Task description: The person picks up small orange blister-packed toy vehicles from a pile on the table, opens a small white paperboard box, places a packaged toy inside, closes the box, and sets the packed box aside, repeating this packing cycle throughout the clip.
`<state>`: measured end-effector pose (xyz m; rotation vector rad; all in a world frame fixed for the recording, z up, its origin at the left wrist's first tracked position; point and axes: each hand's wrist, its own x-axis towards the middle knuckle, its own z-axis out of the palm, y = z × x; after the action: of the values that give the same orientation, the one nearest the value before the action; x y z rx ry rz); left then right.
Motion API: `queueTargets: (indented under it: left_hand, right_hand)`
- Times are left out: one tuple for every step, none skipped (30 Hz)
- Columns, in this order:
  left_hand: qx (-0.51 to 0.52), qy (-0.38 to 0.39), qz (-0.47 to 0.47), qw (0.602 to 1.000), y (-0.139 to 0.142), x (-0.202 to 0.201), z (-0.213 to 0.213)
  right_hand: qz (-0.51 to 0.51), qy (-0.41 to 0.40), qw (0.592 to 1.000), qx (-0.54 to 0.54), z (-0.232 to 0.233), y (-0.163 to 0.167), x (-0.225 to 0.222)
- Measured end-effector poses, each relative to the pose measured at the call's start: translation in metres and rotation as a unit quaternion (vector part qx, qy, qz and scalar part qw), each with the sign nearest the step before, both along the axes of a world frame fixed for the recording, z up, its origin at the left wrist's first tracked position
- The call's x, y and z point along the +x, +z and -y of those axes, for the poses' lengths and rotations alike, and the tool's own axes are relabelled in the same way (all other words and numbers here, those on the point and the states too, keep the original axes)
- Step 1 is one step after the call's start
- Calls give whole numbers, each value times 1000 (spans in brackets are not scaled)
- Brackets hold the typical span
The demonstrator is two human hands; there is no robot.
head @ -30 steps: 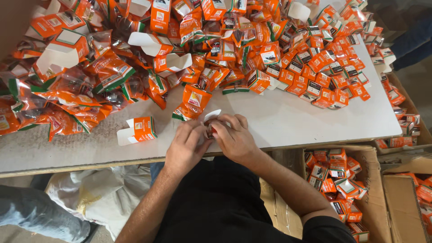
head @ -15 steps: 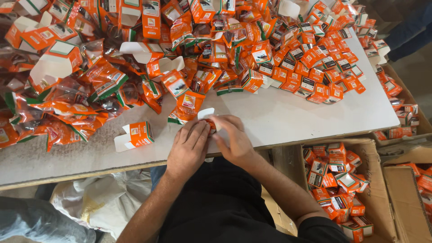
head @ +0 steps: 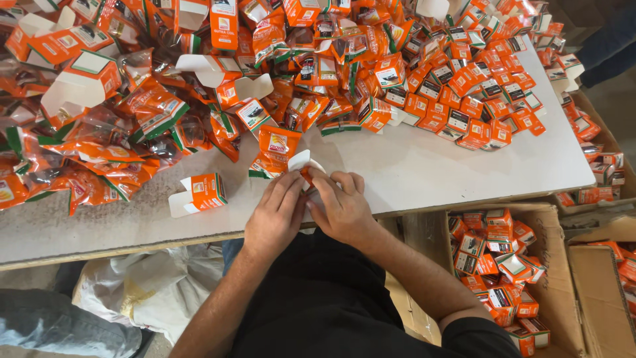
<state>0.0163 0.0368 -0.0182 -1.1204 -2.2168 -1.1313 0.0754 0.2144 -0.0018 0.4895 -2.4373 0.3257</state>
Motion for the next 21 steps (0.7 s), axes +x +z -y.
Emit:
queueTargets:
  left_hand:
    - [-4, 0, 0, 1000, 0, -1, 0]
    - [-9, 1, -1, 1000, -1, -1, -1]
    - [-18, -2, 0, 1000, -1, -2, 0]
    - [-27, -7, -1, 1000, -1, -2, 0]
    - [-35, -11, -3, 999, -2, -3, 0]
    - [-29, -7, -2, 1000, -2, -3, 0]
    - [-21, -3, -1, 1000, -3, -2, 0]
    - [-14, 1, 1, 1000, -3, -1, 0]
    - [-17, 10, 26, 999, -4, -1, -1]
    - [-21, 18, 52, 998, -4, 0, -1]
    - [-26, 27, 81, 996, -5, 0, -2]
    - [-18, 21, 78, 997, -5, 0, -2]
    - [-9, 15, 74, 997, -5, -1, -2]
    - [0, 10, 70, 997, -4, -2, -3]
    - [6, 3, 64, 998, -4, -3, -2]
    - [11, -6, 59, 998, -3, -5, -2]
    - [16, -15, 52, 998, -1, -6, -2]
    - [21, -27, 58, 998, 0, -8, -2]
    - [25, -40, 65, 997, 2, -8, -1]
    - [30, -53, 71, 996, 3, -8, -2]
    - [29, -65, 76, 995, 4, -8, -1]
  right_hand:
    - [12, 9, 1000, -16, -2, -1, -1]
    - [24, 18, 999, -31, -4, -2, -2]
    - [25, 30, 998, -55, -5, -4, -1]
    - [24, 40, 996, -77, -8, -5, -2]
    - [22, 51, 994, -99, -9, -6, -2]
    - [-20, 46, 992, -117, -9, -7, -2]
    - [-64, 43, 988, -133, -9, -6, -2]
    - [-106, 39, 982, -149, -9, -6, -2]
    - [-78, 40, 982, -165, -8, -5, -3]
    - [-48, 41, 981, -182, -8, -3, -3]
    - [-16, 42, 979, -199, -7, -1, -2]
    - [-13, 40, 985, -169, -6, 1, -2]
    - [-10, 40, 989, -139, -5, 2, -3]
    - [-7, 40, 993, -108, -4, 3, -3]
    - [0, 44, 993, -106, -4, 3, -4]
    - [8, 47, 993, -104, -4, 3, -5]
    - [15, 50, 994, -101, -4, 1, -6]
    - [10, 50, 991, -122, -5, -2, -7]
    - [5, 49, 988, -143, -5, -5, -8]
    - [0, 48, 985, -164, -7, -10, -8]
    - [-2, 65, 977, -202, -8, -15, -8]
